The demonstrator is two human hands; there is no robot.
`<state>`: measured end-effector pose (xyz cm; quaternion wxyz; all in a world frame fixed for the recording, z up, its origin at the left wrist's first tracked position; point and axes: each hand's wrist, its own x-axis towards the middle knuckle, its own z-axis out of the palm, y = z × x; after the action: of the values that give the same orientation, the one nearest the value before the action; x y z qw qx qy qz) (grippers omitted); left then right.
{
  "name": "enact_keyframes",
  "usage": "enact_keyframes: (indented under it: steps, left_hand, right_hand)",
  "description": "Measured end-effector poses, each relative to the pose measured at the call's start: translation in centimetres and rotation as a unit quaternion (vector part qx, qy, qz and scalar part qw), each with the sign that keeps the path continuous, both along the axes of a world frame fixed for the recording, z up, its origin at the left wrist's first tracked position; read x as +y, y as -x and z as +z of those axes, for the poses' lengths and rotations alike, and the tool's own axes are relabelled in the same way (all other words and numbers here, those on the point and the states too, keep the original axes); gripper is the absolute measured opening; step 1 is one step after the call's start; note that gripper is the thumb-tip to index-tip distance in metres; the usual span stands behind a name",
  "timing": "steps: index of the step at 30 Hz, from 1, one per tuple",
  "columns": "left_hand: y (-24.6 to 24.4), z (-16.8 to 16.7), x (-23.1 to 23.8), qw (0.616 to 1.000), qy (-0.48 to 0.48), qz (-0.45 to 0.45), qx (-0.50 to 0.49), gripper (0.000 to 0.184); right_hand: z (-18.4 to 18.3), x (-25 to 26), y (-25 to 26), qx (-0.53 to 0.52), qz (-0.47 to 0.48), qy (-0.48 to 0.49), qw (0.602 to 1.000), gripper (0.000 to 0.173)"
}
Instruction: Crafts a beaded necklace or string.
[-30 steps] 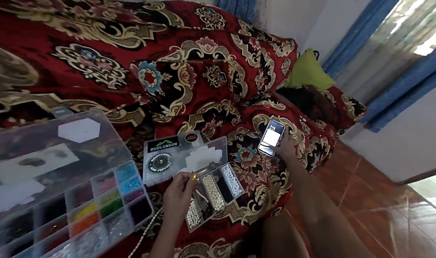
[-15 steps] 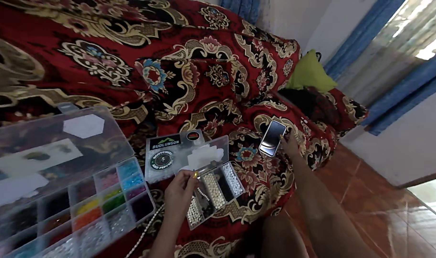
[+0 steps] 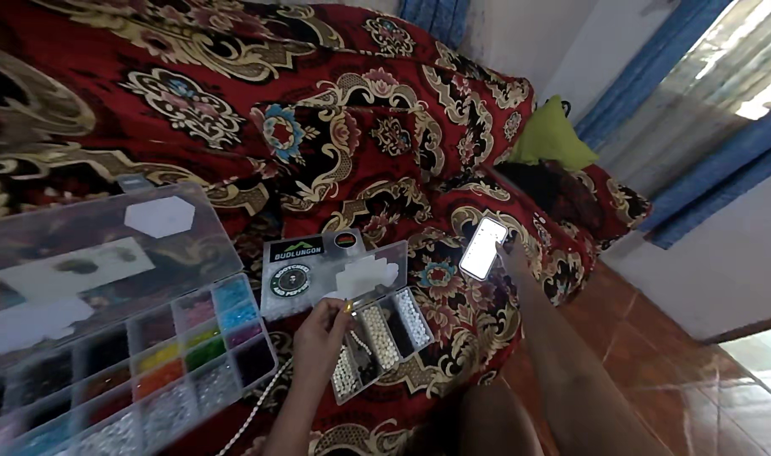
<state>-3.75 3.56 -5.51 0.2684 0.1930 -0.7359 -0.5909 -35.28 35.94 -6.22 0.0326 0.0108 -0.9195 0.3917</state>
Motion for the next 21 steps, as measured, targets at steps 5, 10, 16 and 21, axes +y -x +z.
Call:
enact_keyframes:
  steps: [5, 10, 16, 21]
  left_hand:
    - [0.10, -0.17, 0.05, 1.000, -0.004, -0.001, -0.006, 0.018]
    - [0.09, -0.27, 0.07, 1.000, 0.006, -0.002, -0.003, 0.017]
    - [0.11, -0.18, 0.14, 1.000, 0.012, 0.000, 0.001, 0.017]
    - [0.14, -0.25, 0.12, 1.000, 0.009, 0.000, -0.006, 0.017]
  right_hand:
    - [-0.37, 0.12, 0.24, 0.005, -0.004, 0.002, 1.000, 0.087]
    - [-0.30, 0.00, 0.14, -0.001, -0.007, 0.011, 1.000, 0.089]
    - [-0.21, -0.01, 0.07, 0.001, -0.006, 0.005, 1.000, 0.093]
    - [-0.17, -0.05, 0.08, -0.003, -0.010, 0.003, 1.000, 0.095]
